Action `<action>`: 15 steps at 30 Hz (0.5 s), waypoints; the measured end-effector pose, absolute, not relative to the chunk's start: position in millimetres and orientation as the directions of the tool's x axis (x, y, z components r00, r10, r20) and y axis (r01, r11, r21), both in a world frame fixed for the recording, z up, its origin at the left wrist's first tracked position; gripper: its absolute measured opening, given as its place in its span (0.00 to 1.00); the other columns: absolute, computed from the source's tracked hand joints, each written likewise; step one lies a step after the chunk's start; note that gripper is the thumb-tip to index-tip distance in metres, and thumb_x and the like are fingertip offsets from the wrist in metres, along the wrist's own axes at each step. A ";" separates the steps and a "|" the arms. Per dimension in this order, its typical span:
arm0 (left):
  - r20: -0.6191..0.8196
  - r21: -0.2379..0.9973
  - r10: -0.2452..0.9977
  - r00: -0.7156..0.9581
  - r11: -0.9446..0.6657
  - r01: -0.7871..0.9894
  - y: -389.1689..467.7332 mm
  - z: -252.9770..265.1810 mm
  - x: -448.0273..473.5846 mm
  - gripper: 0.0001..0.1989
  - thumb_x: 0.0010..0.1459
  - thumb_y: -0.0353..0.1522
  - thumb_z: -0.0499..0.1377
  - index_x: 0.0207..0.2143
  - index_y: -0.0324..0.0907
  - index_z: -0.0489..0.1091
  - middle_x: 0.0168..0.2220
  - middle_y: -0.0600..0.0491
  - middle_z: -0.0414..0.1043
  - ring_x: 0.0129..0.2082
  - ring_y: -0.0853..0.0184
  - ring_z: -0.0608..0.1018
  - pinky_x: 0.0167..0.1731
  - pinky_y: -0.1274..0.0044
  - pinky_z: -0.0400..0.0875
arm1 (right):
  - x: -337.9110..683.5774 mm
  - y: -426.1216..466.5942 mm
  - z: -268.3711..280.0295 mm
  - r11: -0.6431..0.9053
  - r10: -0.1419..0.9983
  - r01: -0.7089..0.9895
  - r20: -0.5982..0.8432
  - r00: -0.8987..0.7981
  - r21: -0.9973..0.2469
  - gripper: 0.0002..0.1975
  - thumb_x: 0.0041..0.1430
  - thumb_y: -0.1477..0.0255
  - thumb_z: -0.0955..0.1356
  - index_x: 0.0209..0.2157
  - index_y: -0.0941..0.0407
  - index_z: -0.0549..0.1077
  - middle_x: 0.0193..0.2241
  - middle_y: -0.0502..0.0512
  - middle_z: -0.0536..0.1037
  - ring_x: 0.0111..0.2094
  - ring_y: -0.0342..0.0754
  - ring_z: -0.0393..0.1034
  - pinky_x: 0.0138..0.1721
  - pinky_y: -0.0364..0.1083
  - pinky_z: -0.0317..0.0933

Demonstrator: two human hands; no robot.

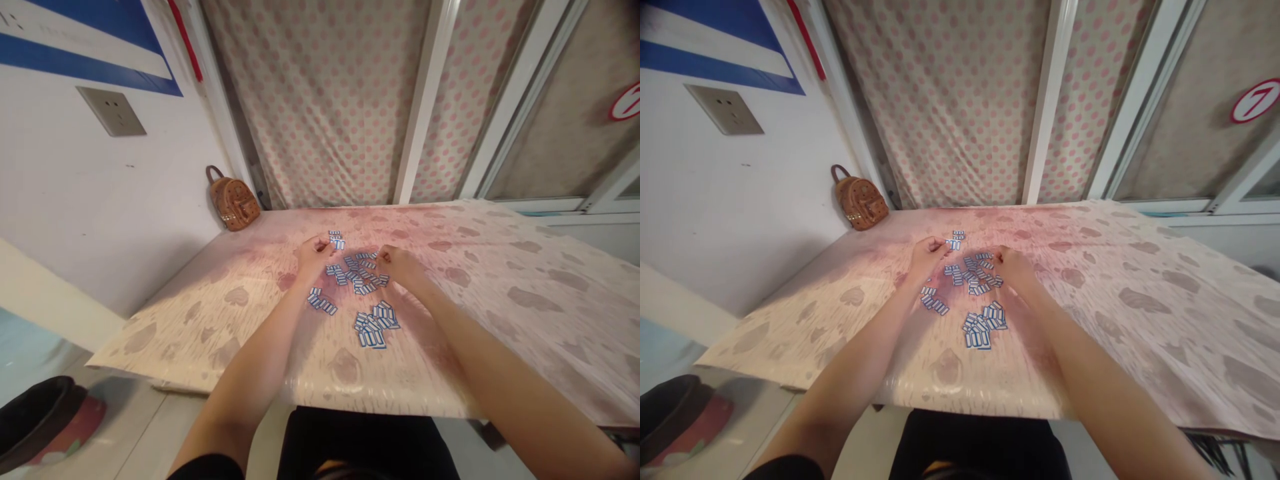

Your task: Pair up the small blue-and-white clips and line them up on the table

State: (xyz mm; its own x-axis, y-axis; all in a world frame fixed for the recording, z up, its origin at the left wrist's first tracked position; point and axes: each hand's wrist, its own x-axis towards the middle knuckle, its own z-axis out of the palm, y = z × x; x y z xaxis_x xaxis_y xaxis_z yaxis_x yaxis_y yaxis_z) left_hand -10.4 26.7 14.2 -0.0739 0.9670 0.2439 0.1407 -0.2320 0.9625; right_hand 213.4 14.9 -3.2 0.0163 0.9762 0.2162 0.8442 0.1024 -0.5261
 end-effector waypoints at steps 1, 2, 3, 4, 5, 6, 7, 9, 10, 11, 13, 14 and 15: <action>0.259 0.957 0.961 -0.098 -0.242 0.158 27.9 14.0 -11.9 0.02 0.54 0.25 0.61 0.28 0.38 0.72 0.26 0.54 0.77 0.27 0.71 0.78 0.31 0.81 0.70 | 218.1 14.2 -0.5 0.071 0.983 0.912 0.184 0.005 -0.403 0.06 0.58 0.72 0.64 0.31 0.56 0.74 0.31 0.58 0.80 0.35 0.51 0.74 0.33 0.45 0.60; 0.269 0.954 0.956 -0.118 -0.247 0.171 29.0 13.4 -13.0 0.03 0.53 0.25 0.61 0.27 0.38 0.72 0.24 0.55 0.76 0.26 0.71 0.78 0.30 0.82 0.69 | 222.4 13.3 2.6 0.055 0.991 0.951 0.134 -0.014 -0.305 0.07 0.58 0.71 0.65 0.31 0.56 0.75 0.32 0.60 0.80 0.36 0.52 0.74 0.33 0.45 0.59; 0.277 0.951 0.952 -0.129 -0.252 0.181 30.0 12.5 -13.6 0.03 0.52 0.24 0.62 0.27 0.38 0.73 0.23 0.55 0.75 0.25 0.71 0.77 0.28 0.82 0.68 | 225.9 12.3 5.6 0.057 0.996 0.970 0.073 -0.041 -0.236 0.08 0.57 0.69 0.66 0.32 0.57 0.75 0.33 0.61 0.80 0.37 0.53 0.74 0.32 0.45 0.59; 0.286 0.947 0.949 -0.134 -0.259 0.188 30.7 11.6 -14.1 0.03 0.52 0.24 0.62 0.27 0.38 0.73 0.23 0.55 0.75 0.25 0.71 0.77 0.28 0.82 0.68 | 228.5 11.1 8.3 0.069 0.998 0.978 0.020 -0.066 -0.195 0.09 0.57 0.67 0.67 0.32 0.57 0.75 0.34 0.62 0.80 0.37 0.54 0.75 0.32 0.45 0.58; 0.295 0.944 0.946 -0.132 -0.267 0.196 31.2 10.8 -14.4 0.03 0.52 0.24 0.62 0.26 0.38 0.73 0.22 0.55 0.75 0.24 0.70 0.77 0.27 0.81 0.67 | 230.1 10.0 10.4 0.086 0.996 0.981 -0.020 -0.091 -0.174 0.09 0.55 0.65 0.68 0.32 0.57 0.75 0.35 0.62 0.80 0.37 0.54 0.75 0.32 0.45 0.58; 0.306 0.939 0.943 -0.130 -0.277 0.203 31.5 10.1 -14.6 0.03 0.52 0.24 0.62 0.26 0.38 0.74 0.23 0.55 0.75 0.24 0.70 0.76 0.27 0.81 0.67 | 230.7 9.0 11.7 0.102 0.993 0.981 -0.050 -0.111 -0.166 0.10 0.54 0.65 0.70 0.31 0.57 0.75 0.34 0.62 0.80 0.36 0.54 0.74 0.31 0.45 0.58; 0.319 0.934 0.939 -0.127 -0.289 0.211 31.5 9.6 -14.8 0.03 0.52 0.25 0.62 0.26 0.38 0.74 0.23 0.55 0.75 0.25 0.70 0.76 0.27 0.81 0.67 | 230.6 8.2 12.2 0.115 0.989 0.979 -0.067 -0.128 -0.169 0.09 0.53 0.65 0.71 0.31 0.57 0.75 0.34 0.60 0.80 0.36 0.53 0.74 0.31 0.45 0.58; 0.345 0.922 0.931 -0.118 -0.313 0.227 31.1 9.4 -15.1 0.03 0.52 0.25 0.62 0.26 0.38 0.75 0.24 0.55 0.76 0.26 0.70 0.77 0.28 0.81 0.67 | 229.3 7.2 11.5 0.130 0.985 0.974 -0.084 -0.148 -0.187 0.07 0.51 0.67 0.72 0.29 0.56 0.75 0.32 0.58 0.80 0.34 0.52 0.74 0.30 0.44 0.57; 0.355 0.917 0.928 -0.115 -0.321 0.235 30.6 9.6 -15.2 0.03 0.52 0.25 0.62 0.26 0.38 0.75 0.24 0.55 0.76 0.26 0.70 0.77 0.29 0.81 0.67 | 228.7 7.2 10.7 0.133 0.985 0.971 -0.083 -0.152 -0.198 0.05 0.50 0.69 0.71 0.29 0.56 0.75 0.31 0.58 0.80 0.34 0.51 0.74 0.30 0.44 0.57; 0.361 0.914 0.926 -0.111 -0.327 0.241 30.1 10.0 -15.2 0.03 0.52 0.25 0.63 0.26 0.38 0.75 0.24 0.55 0.76 0.26 0.70 0.77 0.29 0.80 0.67 | 228.4 7.5 9.9 0.132 0.986 0.969 -0.073 -0.150 -0.208 0.03 0.51 0.71 0.71 0.29 0.56 0.74 0.30 0.57 0.79 0.34 0.51 0.74 0.30 0.44 0.57; 0.363 0.910 0.926 -0.101 -0.329 0.252 29.3 10.5 -14.9 0.03 0.52 0.24 0.63 0.27 0.38 0.76 0.24 0.55 0.76 0.26 0.70 0.76 0.30 0.80 0.67 | 228.9 8.7 8.9 0.119 0.991 0.968 -0.036 -0.130 -0.221 0.02 0.53 0.74 0.69 0.30 0.56 0.74 0.32 0.59 0.80 0.35 0.51 0.74 0.31 0.44 0.57; 0.360 0.910 0.928 -0.096 -0.327 0.256 29.1 10.3 -14.6 0.03 0.52 0.24 0.63 0.27 0.38 0.76 0.24 0.55 0.76 0.26 0.70 0.76 0.30 0.80 0.67 | 229.3 9.5 8.8 0.105 0.994 0.969 -0.014 -0.111 -0.225 0.03 0.54 0.75 0.68 0.32 0.57 0.74 0.33 0.60 0.80 0.36 0.52 0.74 0.32 0.44 0.58; 0.355 0.911 0.930 -0.093 -0.322 0.258 29.2 9.8 -14.3 0.04 0.53 0.25 0.62 0.27 0.38 0.76 0.24 0.55 0.76 0.26 0.70 0.76 0.30 0.81 0.67 | 229.3 10.2 8.8 0.093 0.996 0.970 0.010 -0.093 -0.227 0.05 0.55 0.74 0.67 0.34 0.58 0.74 0.35 0.62 0.80 0.37 0.52 0.74 0.33 0.45 0.58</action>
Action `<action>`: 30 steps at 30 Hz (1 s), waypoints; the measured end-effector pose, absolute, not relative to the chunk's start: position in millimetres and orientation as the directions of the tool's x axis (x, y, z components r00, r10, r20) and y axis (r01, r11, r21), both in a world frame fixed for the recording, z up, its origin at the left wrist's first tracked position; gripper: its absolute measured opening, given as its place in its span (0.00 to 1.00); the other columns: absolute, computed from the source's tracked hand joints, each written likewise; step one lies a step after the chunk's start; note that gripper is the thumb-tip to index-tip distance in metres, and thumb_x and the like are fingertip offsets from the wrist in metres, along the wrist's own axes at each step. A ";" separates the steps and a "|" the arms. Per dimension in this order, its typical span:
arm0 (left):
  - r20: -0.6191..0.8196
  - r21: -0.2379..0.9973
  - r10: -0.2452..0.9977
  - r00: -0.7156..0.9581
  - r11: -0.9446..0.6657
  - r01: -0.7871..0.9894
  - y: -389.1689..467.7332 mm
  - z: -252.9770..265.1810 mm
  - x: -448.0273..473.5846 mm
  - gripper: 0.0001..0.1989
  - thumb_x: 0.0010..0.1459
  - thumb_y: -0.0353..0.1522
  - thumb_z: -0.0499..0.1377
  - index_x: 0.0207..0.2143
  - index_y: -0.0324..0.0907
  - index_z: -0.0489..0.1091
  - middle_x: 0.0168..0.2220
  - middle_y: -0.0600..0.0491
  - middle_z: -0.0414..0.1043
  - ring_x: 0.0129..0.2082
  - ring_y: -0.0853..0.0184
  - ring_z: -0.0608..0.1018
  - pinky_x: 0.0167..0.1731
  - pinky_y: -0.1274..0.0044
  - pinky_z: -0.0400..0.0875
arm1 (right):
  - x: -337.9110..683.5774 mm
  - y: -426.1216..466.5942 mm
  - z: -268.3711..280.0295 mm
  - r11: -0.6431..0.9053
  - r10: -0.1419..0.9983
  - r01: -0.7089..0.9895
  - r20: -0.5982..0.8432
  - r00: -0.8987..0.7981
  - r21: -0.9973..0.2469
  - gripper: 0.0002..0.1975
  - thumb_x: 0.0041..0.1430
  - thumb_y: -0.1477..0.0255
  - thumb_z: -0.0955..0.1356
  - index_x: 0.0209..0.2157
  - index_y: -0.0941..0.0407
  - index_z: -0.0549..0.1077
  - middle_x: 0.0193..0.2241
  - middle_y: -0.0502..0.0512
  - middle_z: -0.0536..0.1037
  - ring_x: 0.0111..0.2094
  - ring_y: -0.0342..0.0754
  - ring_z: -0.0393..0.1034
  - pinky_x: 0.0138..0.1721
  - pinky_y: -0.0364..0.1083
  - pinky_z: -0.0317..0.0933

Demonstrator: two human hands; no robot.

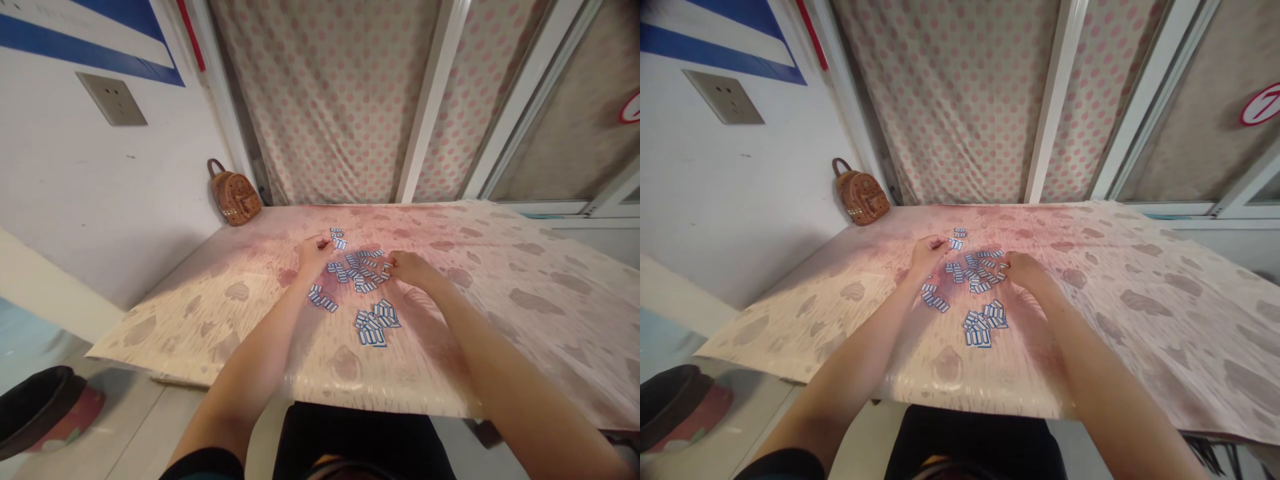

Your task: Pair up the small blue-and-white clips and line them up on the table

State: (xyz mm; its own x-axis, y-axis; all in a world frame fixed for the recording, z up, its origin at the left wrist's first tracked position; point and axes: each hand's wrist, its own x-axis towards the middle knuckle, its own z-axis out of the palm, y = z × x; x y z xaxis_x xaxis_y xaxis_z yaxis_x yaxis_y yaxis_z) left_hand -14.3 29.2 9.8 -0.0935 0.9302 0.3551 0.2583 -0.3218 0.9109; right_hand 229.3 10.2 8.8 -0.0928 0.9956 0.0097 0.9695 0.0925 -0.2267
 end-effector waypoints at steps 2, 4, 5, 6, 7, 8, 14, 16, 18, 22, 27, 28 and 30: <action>0.344 0.913 0.935 -0.091 -0.311 0.263 30.0 7.6 -13.7 0.04 0.53 0.25 0.62 0.27 0.38 0.77 0.24 0.55 0.76 0.26 0.70 0.76 0.29 0.81 0.66 | 226.9 10.7 8.7 0.097 0.994 0.962 0.079 -0.079 -0.256 0.08 0.57 0.71 0.68 0.38 0.59 0.74 0.39 0.64 0.79 0.38 0.53 0.73 0.34 0.45 0.59; 0.346 0.913 0.934 -0.086 -0.314 0.261 31.6 4.1 -13.3 0.04 0.53 0.25 0.62 0.27 0.38 0.77 0.25 0.54 0.77 0.26 0.70 0.77 0.28 0.81 0.66 | 219.5 9.3 7.3 0.197 0.977 0.916 0.142 -0.156 -0.348 0.09 0.57 0.69 0.68 0.38 0.58 0.73 0.39 0.62 0.78 0.39 0.51 0.72 0.37 0.45 0.61; 0.349 0.913 0.933 -0.082 -0.319 0.255 32.4 2.4 -13.2 0.04 0.53 0.25 0.62 0.27 0.38 0.77 0.25 0.54 0.77 0.26 0.70 0.77 0.29 0.81 0.67 | 214.1 7.8 5.8 0.274 0.961 0.873 0.159 -0.228 -0.404 0.08 0.56 0.69 0.69 0.37 0.57 0.73 0.38 0.59 0.78 0.39 0.50 0.72 0.38 0.45 0.61; 0.350 0.915 0.934 -0.077 -0.323 0.243 33.1 0.9 -13.0 0.04 0.53 0.25 0.62 0.28 0.38 0.77 0.25 0.54 0.77 0.26 0.70 0.77 0.29 0.81 0.67 | 208.1 5.9 3.7 0.350 0.937 0.816 0.164 -0.309 -0.461 0.08 0.54 0.69 0.70 0.36 0.56 0.73 0.37 0.56 0.78 0.38 0.49 0.72 0.38 0.44 0.62; 0.347 0.919 0.935 -0.073 -0.323 0.226 33.7 -0.3 -12.8 0.04 0.53 0.25 0.62 0.28 0.38 0.77 0.25 0.54 0.77 0.26 0.70 0.77 0.28 0.81 0.67 | 202.0 3.8 1.3 0.402 0.913 0.769 0.156 -0.377 -0.496 0.08 0.52 0.69 0.71 0.35 0.56 0.73 0.36 0.55 0.77 0.37 0.48 0.71 0.38 0.44 0.62; 0.338 0.926 0.938 -0.072 -0.318 0.206 34.0 -1.0 -12.5 0.04 0.53 0.25 0.62 0.28 0.38 0.77 0.25 0.54 0.77 0.25 0.70 0.77 0.28 0.81 0.68 | 196.3 1.7 -1.2 0.432 0.895 0.743 0.146 -0.421 -0.511 0.10 0.49 0.69 0.72 0.35 0.56 0.73 0.35 0.54 0.77 0.36 0.48 0.71 0.37 0.44 0.62; 0.295 0.946 0.952 -0.078 -0.279 0.167 33.5 -0.6 -11.9 0.05 0.53 0.24 0.61 0.28 0.38 0.77 0.24 0.54 0.77 0.24 0.70 0.77 0.27 0.81 0.68 | 185.8 -1.4 -9.6 0.455 0.880 0.737 0.123 -0.460 -0.499 0.07 0.50 0.73 0.69 0.34 0.56 0.75 0.29 0.52 0.76 0.30 0.47 0.68 0.31 0.44 0.56; 0.320 0.931 0.944 -0.084 -0.297 0.213 33.2 -0.9 -12.5 0.05 0.53 0.25 0.61 0.29 0.38 0.78 0.25 0.53 0.78 0.25 0.69 0.78 0.28 0.81 0.68 | 188.8 0.4 -8.5 0.466 0.878 0.723 0.165 -0.449 -0.510 0.05 0.54 0.74 0.66 0.31 0.55 0.75 0.26 0.51 0.76 0.29 0.47 0.68 0.31 0.44 0.56; 0.348 0.913 0.934 -0.083 -0.318 0.257 33.1 -1.6 -12.9 0.06 0.53 0.25 0.61 0.29 0.38 0.79 0.27 0.53 0.79 0.27 0.69 0.78 0.29 0.81 0.68 | 192.2 2.4 -6.4 0.477 0.877 0.694 0.244 -0.414 -0.539 0.08 0.57 0.73 0.64 0.28 0.55 0.76 0.27 0.52 0.77 0.30 0.47 0.69 0.33 0.45 0.58; 0.344 0.918 0.936 -0.068 -0.321 0.233 33.9 -4.7 -11.0 0.05 0.53 0.26 0.62 0.29 0.39 0.80 0.28 0.54 0.79 0.26 0.70 0.77 0.28 0.81 0.67 | 198.2 6.9 -2.6 0.465 0.879 0.598 0.419 -0.227 -0.653 0.10 0.56 0.68 0.65 0.30 0.55 0.79 0.34 0.57 0.79 0.36 0.49 0.72 0.37 0.46 0.62; 0.192 0.981 0.981 -0.013 -0.191 0.006 33.3 -8.6 -0.9 0.04 0.53 0.25 0.63 0.28 0.37 0.79 0.25 0.53 0.78 0.24 0.70 0.77 0.29 0.80 0.70 | 200.8 12.5 -2.6 0.378 0.925 0.377 0.362 -0.115 -0.845 0.12 0.54 0.61 0.66 0.29 0.55 0.75 0.22 0.51 0.75 0.25 0.47 0.69 0.29 0.45 0.62; 0.161 0.986 0.987 0.008 -0.160 -0.037 31.9 -8.6 1.5 0.03 0.53 0.25 0.64 0.28 0.37 0.78 0.25 0.52 0.78 0.24 0.70 0.78 0.30 0.79 0.71 | 200.3 12.7 -3.3 0.362 0.932 0.344 0.344 -0.114 -0.866 0.12 0.53 0.61 0.67 0.28 0.55 0.73 0.21 0.50 0.74 0.23 0.46 0.67 0.27 0.45 0.61; 0.119 0.988 0.992 0.043 -0.114 -0.100 27.8 -8.0 5.8 0.02 0.53 0.27 0.66 0.29 0.37 0.78 0.26 0.51 0.79 0.26 0.69 0.79 0.32 0.78 0.73 | 198.7 11.7 -4.7 0.338 0.941 0.316 0.321 -0.106 -0.886 0.11 0.53 0.61 0.67 0.26 0.54 0.70 0.20 0.49 0.74 0.21 0.44 0.67 0.26 0.44 0.61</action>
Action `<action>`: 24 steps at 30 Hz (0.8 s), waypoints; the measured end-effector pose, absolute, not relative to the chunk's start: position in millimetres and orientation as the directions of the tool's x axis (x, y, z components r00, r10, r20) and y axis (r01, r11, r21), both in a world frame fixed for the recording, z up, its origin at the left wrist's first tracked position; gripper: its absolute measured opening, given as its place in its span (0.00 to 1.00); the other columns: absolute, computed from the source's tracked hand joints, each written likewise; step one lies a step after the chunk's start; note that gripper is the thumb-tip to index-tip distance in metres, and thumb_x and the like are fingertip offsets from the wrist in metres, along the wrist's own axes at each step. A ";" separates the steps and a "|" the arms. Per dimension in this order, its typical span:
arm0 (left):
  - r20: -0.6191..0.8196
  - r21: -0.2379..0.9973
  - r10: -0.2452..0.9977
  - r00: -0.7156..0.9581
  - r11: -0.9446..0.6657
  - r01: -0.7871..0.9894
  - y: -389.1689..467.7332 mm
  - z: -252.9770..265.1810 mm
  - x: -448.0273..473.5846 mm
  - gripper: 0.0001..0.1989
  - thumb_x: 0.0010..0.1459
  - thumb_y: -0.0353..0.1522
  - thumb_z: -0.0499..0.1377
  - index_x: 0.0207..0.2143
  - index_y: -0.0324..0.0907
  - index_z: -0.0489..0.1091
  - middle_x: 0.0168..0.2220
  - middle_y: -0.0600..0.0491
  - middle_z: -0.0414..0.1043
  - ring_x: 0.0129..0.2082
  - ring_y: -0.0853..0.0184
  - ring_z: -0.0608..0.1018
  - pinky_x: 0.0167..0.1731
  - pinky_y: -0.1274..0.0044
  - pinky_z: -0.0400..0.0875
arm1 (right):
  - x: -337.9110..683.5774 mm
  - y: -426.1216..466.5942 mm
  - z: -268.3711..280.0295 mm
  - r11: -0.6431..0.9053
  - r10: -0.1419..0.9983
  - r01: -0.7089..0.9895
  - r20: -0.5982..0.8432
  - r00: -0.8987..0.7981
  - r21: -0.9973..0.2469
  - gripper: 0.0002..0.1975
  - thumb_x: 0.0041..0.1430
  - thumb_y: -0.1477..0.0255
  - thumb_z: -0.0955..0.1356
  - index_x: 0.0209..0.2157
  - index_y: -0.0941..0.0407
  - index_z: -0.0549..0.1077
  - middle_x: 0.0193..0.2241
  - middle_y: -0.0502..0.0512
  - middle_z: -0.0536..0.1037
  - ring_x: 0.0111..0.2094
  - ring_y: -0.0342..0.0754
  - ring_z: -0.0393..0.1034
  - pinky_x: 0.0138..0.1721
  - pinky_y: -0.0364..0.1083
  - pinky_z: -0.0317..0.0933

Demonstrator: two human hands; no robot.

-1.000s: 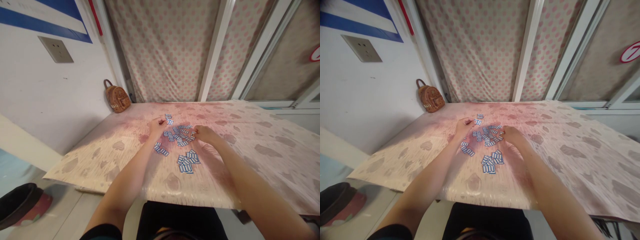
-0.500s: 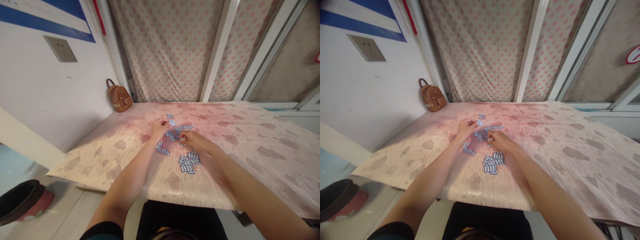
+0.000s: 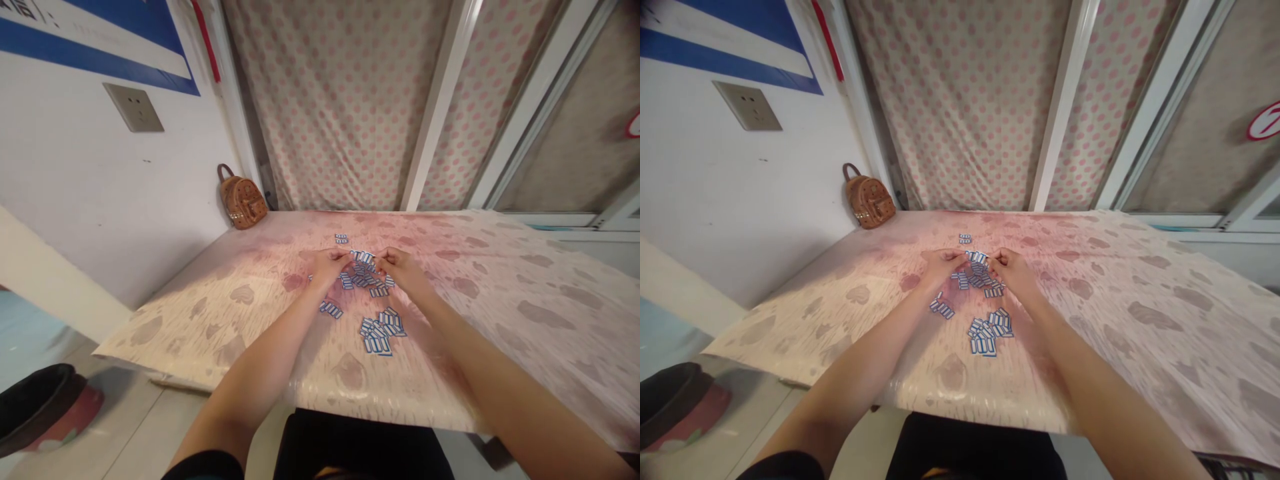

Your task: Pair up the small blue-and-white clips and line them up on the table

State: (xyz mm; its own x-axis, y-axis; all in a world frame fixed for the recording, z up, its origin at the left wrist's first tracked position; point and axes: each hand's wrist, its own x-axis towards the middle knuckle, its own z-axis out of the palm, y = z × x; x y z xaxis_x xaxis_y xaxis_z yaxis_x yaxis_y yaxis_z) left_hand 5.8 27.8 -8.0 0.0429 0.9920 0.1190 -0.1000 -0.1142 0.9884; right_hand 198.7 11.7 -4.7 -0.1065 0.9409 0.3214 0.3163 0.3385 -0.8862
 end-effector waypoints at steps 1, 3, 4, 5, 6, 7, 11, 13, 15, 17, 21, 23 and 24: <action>0.103 0.988 0.993 0.053 -0.096 -0.123 25.5 -7.5 7.6 0.02 0.53 0.28 0.66 0.29 0.37 0.78 0.26 0.50 0.79 0.27 0.68 0.80 0.32 0.78 0.74 | 197.7 10.7 -5.2 0.332 0.943 0.317 0.316 -0.101 -0.888 0.11 0.53 0.61 0.67 0.26 0.54 0.68 0.20 0.48 0.74 0.21 0.44 0.67 0.25 0.43 0.60; 0.082 0.985 0.994 0.074 -0.070 -0.157 21.3 -6.7 10.5 0.04 0.52 0.29 0.67 0.29 0.37 0.78 0.28 0.50 0.80 0.28 0.67 0.81 0.32 0.78 0.74 | 196.0 8.1 -5.2 0.327 0.944 0.341 0.317 -0.089 -0.881 0.11 0.54 0.62 0.67 0.26 0.54 0.67 0.20 0.48 0.74 0.21 0.43 0.67 0.25 0.43 0.60; 0.078 0.983 0.993 0.086 -0.062 -0.172 19.7 -6.6 11.6 0.04 0.52 0.30 0.67 0.30 0.37 0.78 0.28 0.50 0.80 0.29 0.67 0.81 0.32 0.78 0.74 | 195.3 6.8 -4.7 0.326 0.944 0.366 0.320 -0.079 -0.872 0.10 0.54 0.62 0.67 0.26 0.53 0.66 0.20 0.48 0.74 0.21 0.43 0.67 0.25 0.43 0.59; 0.077 0.981 0.992 0.098 -0.058 -0.185 18.5 -6.6 12.5 0.04 0.53 0.30 0.67 0.30 0.37 0.78 0.29 0.49 0.81 0.29 0.67 0.82 0.32 0.79 0.74 | 194.8 5.5 -4.0 0.323 0.944 0.398 0.324 -0.067 -0.859 0.10 0.55 0.62 0.67 0.26 0.53 0.66 0.20 0.48 0.74 0.20 0.43 0.67 0.24 0.43 0.59; 0.079 0.979 0.991 0.110 -0.056 -0.194 17.7 -6.7 13.2 0.04 0.53 0.30 0.67 0.31 0.37 0.78 0.30 0.49 0.81 0.30 0.67 0.82 0.32 0.79 0.74 | 194.4 4.3 -3.0 0.318 0.943 0.435 0.327 -0.058 -0.842 0.10 0.55 0.62 0.66 0.26 0.53 0.66 0.20 0.48 0.74 0.21 0.44 0.67 0.24 0.43 0.58; 0.080 0.979 0.990 0.118 -0.056 -0.196 17.3 -6.9 13.9 0.04 0.53 0.30 0.67 0.32 0.37 0.78 0.31 0.49 0.81 0.30 0.67 0.82 0.32 0.79 0.74 | 194.0 3.3 -1.9 0.312 0.943 0.472 0.331 -0.046 -0.824 0.10 0.56 0.63 0.66 0.27 0.53 0.66 0.21 0.48 0.74 0.21 0.44 0.68 0.25 0.43 0.58; 0.060 0.985 0.991 0.118 -0.040 -0.166 18.0 -7.2 15.8 0.03 0.54 0.29 0.66 0.32 0.38 0.79 0.31 0.49 0.81 0.31 0.66 0.82 0.31 0.79 0.73 | 193.3 -0.4 2.0 0.295 0.938 0.573 0.346 -0.022 -0.765 0.09 0.57 0.63 0.65 0.28 0.53 0.67 0.22 0.50 0.75 0.24 0.46 0.70 0.25 0.43 0.56; 0.045 0.988 0.992 0.114 -0.028 -0.152 18.8 -7.0 16.6 0.02 0.55 0.29 0.66 0.31 0.38 0.79 0.30 0.50 0.81 0.31 0.66 0.82 0.31 0.80 0.73 | 193.2 -1.7 2.9 0.298 0.934 0.592 0.356 -0.020 -0.749 0.09 0.57 0.63 0.65 0.29 0.53 0.67 0.22 0.50 0.75 0.24 0.46 0.70 0.26 0.43 0.56; 0.036 0.989 0.993 0.110 -0.019 -0.145 19.0 -7.1 17.4 0.02 0.54 0.29 0.66 0.30 0.38 0.79 0.29 0.50 0.81 0.30 0.67 0.82 0.31 0.80 0.72 | 193.0 -2.3 3.2 0.309 0.929 0.601 0.369 -0.025 -0.737 0.09 0.58 0.63 0.65 0.29 0.53 0.67 0.22 0.50 0.75 0.24 0.46 0.70 0.25 0.43 0.55; 0.041 0.988 0.993 0.107 -0.025 -0.149 18.5 -7.3 18.1 0.02 0.54 0.29 0.67 0.31 0.38 0.79 0.29 0.50 0.81 0.30 0.66 0.82 0.31 0.79 0.72 | 192.6 -2.3 3.0 0.314 0.926 0.606 0.377 -0.025 -0.731 0.09 0.58 0.63 0.65 0.29 0.53 0.67 0.22 0.50 0.75 0.24 0.46 0.69 0.26 0.43 0.55; 0.055 0.987 0.992 0.111 -0.037 -0.159 16.2 -7.2 18.6 0.03 0.54 0.29 0.67 0.32 0.38 0.79 0.29 0.50 0.81 0.30 0.66 0.82 0.32 0.79 0.73 | 191.2 -2.7 3.5 0.303 0.928 0.618 0.372 -0.019 -0.725 0.08 0.58 0.64 0.65 0.29 0.53 0.67 0.21 0.49 0.74 0.23 0.45 0.68 0.26 0.43 0.56; 0.051 0.988 0.991 0.121 -0.033 -0.149 15.4 -6.5 18.4 0.02 0.54 0.28 0.66 0.32 0.37 0.79 0.29 0.50 0.81 0.30 0.67 0.82 0.32 0.79 0.72 | 190.2 -4.1 5.2 0.295 0.931 0.626 0.365 -0.018 -0.722 0.08 0.58 0.65 0.64 0.29 0.53 0.67 0.22 0.49 0.74 0.23 0.46 0.68 0.26 0.44 0.55; 0.050 0.989 0.991 0.125 -0.032 -0.143 15.1 -6.1 18.2 0.02 0.55 0.28 0.66 0.32 0.38 0.79 0.29 0.50 0.81 0.29 0.67 0.82 0.31 0.79 0.72 | 189.7 -5.1 6.2 0.291 0.932 0.631 0.363 -0.016 -0.719 0.08 0.58 0.65 0.64 0.29 0.53 0.67 0.22 0.49 0.74 0.23 0.46 0.68 0.26 0.43 0.55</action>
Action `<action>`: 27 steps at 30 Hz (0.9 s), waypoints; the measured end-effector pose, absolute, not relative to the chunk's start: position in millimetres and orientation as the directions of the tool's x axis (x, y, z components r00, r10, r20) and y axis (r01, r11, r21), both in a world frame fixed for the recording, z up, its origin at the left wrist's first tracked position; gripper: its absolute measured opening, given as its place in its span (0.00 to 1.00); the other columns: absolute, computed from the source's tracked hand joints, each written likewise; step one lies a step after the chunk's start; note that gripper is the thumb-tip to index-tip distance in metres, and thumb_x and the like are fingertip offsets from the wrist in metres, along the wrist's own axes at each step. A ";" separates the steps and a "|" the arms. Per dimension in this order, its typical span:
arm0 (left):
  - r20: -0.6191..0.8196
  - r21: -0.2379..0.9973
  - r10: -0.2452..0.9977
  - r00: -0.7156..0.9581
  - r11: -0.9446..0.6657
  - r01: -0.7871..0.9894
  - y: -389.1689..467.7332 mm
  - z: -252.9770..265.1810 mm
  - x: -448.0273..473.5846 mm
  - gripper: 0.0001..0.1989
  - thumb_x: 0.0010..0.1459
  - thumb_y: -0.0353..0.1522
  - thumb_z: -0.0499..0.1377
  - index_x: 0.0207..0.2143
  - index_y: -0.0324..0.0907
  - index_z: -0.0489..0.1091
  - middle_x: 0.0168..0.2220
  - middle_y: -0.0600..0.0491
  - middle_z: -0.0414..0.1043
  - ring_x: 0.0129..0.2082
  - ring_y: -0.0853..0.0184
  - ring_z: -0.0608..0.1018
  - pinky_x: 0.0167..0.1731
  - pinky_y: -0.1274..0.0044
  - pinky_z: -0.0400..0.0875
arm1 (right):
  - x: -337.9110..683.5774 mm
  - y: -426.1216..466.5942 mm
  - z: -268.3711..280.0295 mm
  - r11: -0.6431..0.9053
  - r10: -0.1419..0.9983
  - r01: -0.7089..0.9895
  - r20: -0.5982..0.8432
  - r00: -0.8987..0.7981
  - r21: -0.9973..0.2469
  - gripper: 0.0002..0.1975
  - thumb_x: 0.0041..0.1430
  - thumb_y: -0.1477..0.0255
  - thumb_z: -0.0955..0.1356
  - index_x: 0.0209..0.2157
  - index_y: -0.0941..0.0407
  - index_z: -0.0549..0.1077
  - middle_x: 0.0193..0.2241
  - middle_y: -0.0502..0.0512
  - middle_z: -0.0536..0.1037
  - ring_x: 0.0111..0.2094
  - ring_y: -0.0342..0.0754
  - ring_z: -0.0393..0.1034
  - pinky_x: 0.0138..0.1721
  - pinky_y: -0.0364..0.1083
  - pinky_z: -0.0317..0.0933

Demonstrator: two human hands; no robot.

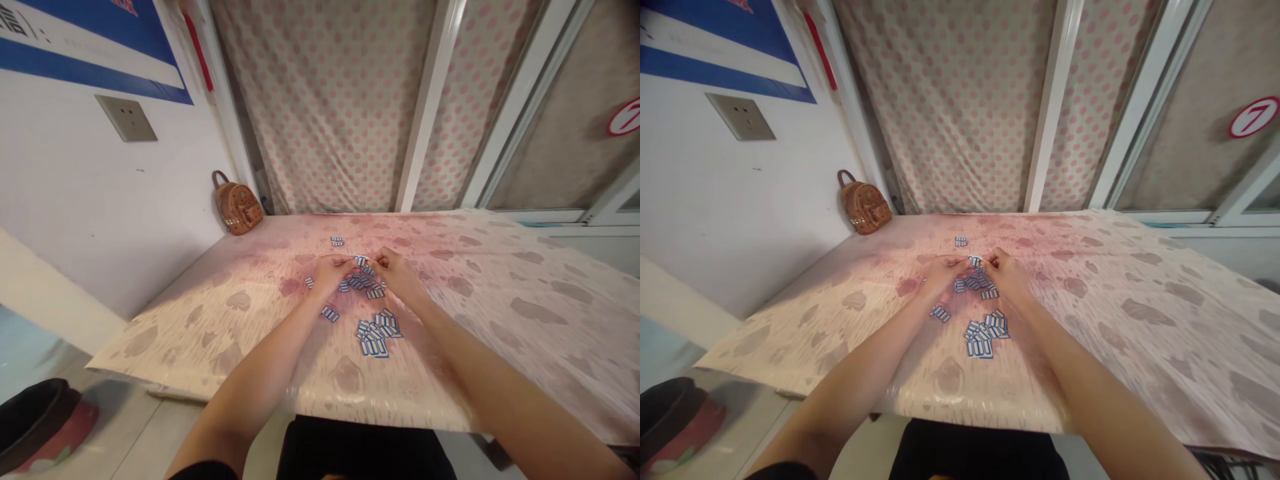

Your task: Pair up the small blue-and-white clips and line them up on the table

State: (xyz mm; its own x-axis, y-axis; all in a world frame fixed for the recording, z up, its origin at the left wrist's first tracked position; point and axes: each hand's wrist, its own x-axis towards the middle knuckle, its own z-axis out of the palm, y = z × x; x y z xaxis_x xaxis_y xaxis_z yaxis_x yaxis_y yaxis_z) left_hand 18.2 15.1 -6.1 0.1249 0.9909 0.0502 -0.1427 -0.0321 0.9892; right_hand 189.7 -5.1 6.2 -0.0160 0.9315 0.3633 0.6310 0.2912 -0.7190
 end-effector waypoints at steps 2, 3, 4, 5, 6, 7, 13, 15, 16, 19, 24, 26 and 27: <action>0.050 0.991 0.991 0.127 -0.034 -0.126 14.8 -5.1 17.9 0.02 0.56 0.27 0.65 0.31 0.38 0.79 0.29 0.50 0.81 0.29 0.68 0.81 0.31 0.80 0.72 | 188.8 -6.8 8.2 0.285 0.931 0.640 0.365 -0.008 -0.713 0.08 0.57 0.65 0.65 0.29 0.53 0.67 0.22 0.49 0.74 0.23 0.46 0.68 0.25 0.43 0.54; 0.052 0.992 0.991 0.127 -0.037 -0.117 14.5 -4.7 17.8 0.03 0.56 0.27 0.65 0.31 0.38 0.79 0.29 0.50 0.81 0.29 0.68 0.81 0.31 0.80 0.72 | 188.4 -7.4 8.7 0.287 0.929 0.635 0.369 -0.002 -0.717 0.08 0.57 0.65 0.65 0.29 0.53 0.66 0.21 0.49 0.73 0.23 0.46 0.68 0.25 0.43 0.54; 0.056 0.993 0.990 0.126 -0.042 -0.110 14.1 -4.4 17.8 0.03 0.56 0.28 0.65 0.31 0.38 0.79 0.29 0.51 0.81 0.29 0.68 0.82 0.32 0.80 0.72 | 188.0 -7.5 9.0 0.291 0.927 0.619 0.375 0.006 -0.730 0.07 0.57 0.65 0.65 0.29 0.53 0.66 0.22 0.49 0.73 0.24 0.46 0.68 0.25 0.43 0.54; 0.061 0.993 0.990 0.128 -0.048 -0.106 13.6 -4.2 17.9 0.03 0.56 0.28 0.65 0.30 0.38 0.79 0.29 0.51 0.81 0.29 0.67 0.82 0.32 0.79 0.72 | 187.8 -7.1 8.8 0.301 0.925 0.589 0.381 0.012 -0.750 0.07 0.56 0.65 0.65 0.30 0.53 0.66 0.22 0.49 0.73 0.24 0.46 0.68 0.25 0.43 0.55; 0.068 0.993 0.989 0.131 -0.054 -0.105 13.0 -4.0 18.0 0.03 0.56 0.28 0.65 0.30 0.38 0.79 0.29 0.50 0.81 0.29 0.67 0.82 0.32 0.79 0.73 | 187.6 -6.3 8.3 0.315 0.924 0.548 0.383 0.011 -0.775 0.07 0.56 0.65 0.65 0.31 0.53 0.66 0.22 0.49 0.74 0.24 0.46 0.68 0.26 0.43 0.56; 0.073 0.992 0.988 0.134 -0.059 -0.108 12.2 -3.8 18.3 0.03 0.56 0.28 0.65 0.30 0.38 0.79 0.29 0.50 0.81 0.30 0.67 0.82 0.32 0.79 0.73 | 187.7 -5.1 7.7 0.329 0.925 0.503 0.381 0.000 -0.799 0.06 0.56 0.65 0.65 0.32 0.53 0.66 0.23 0.49 0.74 0.24 0.45 0.68 0.26 0.43 0.57; 0.105 0.987 0.990 0.092 -0.093 -0.129 13.6 1.8 12.8 0.03 0.54 0.29 0.66 0.29 0.37 0.77 0.28 0.50 0.80 0.29 0.67 0.82 0.31 0.79 0.74 | 188.6 -0.3 4.1 0.366 0.929 0.377 0.356 -0.100 -0.851 0.05 0.58 0.67 0.63 0.32 0.53 0.67 0.23 0.48 0.72 0.22 0.44 0.66 0.26 0.43 0.62; 0.130 0.979 0.991 0.025 -0.124 -0.161 17.3 6.0 5.0 0.04 0.53 0.30 0.66 0.29 0.36 0.77 0.28 0.50 0.80 0.29 0.67 0.82 0.33 0.78 0.75 | 186.2 -1.5 1.4 0.399 0.917 0.390 0.373 -0.143 -0.830 0.06 0.59 0.69 0.62 0.35 0.54 0.69 0.26 0.50 0.75 0.26 0.45 0.70 0.30 0.45 0.65; 0.137 0.974 0.990 -0.017 -0.138 -0.178 19.5 8.0 0.4 0.04 0.53 0.30 0.66 0.29 0.36 0.77 0.28 0.50 0.80 0.30 0.67 0.82 0.34 0.78 0.75 | 183.9 -2.4 -0.8 0.432 0.902 0.411 0.382 -0.201 -0.803 0.07 0.60 0.70 0.62 0.37 0.54 0.70 0.29 0.51 0.77 0.30 0.46 0.73 0.34 0.46 0.66; 0.126 0.971 0.984 -0.126 -0.148 -0.185 25.8 12.4 -12.5 0.04 0.53 0.29 0.65 0.29 0.36 0.76 0.27 0.50 0.80 0.28 0.68 0.82 0.32 0.79 0.74 | 173.7 -4.4 -10.4 0.566 0.818 0.490 0.380 -0.431 -0.663 0.13 0.59 0.78 0.61 0.39 0.54 0.75 0.40 0.54 0.81 0.43 0.49 0.74 0.46 0.49 0.65; 0.108 0.979 0.980 -0.166 -0.133 -0.152 31.2 12.0 -18.6 0.03 0.55 0.28 0.63 0.29 0.37 0.77 0.25 0.51 0.79 0.28 0.69 0.82 0.28 0.82 0.71 | 161.5 -4.9 -19.5 0.666 0.738 0.539 0.347 -0.579 -0.516 0.18 0.55 0.84 0.59 0.35 0.54 0.76 0.39 0.54 0.80 0.45 0.50 0.72 0.49 0.50 0.62; 0.108 0.979 0.981 -0.162 -0.133 -0.153 31.5 11.1 -17.4 0.03 0.55 0.28 0.64 0.30 0.37 0.77 0.26 0.50 0.80 0.29 0.68 0.82 0.29 0.82 0.72 | 162.2 -4.8 -18.3 0.646 0.760 0.561 0.365 -0.538 -0.518 0.16 0.57 0.83 0.58 0.34 0.54 0.75 0.36 0.53 0.80 0.41 0.49 0.73 0.47 0.49 0.63; 0.106 0.980 0.982 -0.156 -0.130 -0.153 31.4 10.7 -16.8 0.03 0.55 0.28 0.64 0.30 0.37 0.77 0.27 0.50 0.80 0.29 0.68 0.82 0.29 0.81 0.72 | 163.4 -4.7 -17.7 0.639 0.767 0.571 0.375 -0.521 -0.515 0.15 0.57 0.82 0.59 0.34 0.54 0.74 0.35 0.54 0.79 0.41 0.49 0.72 0.46 0.49 0.62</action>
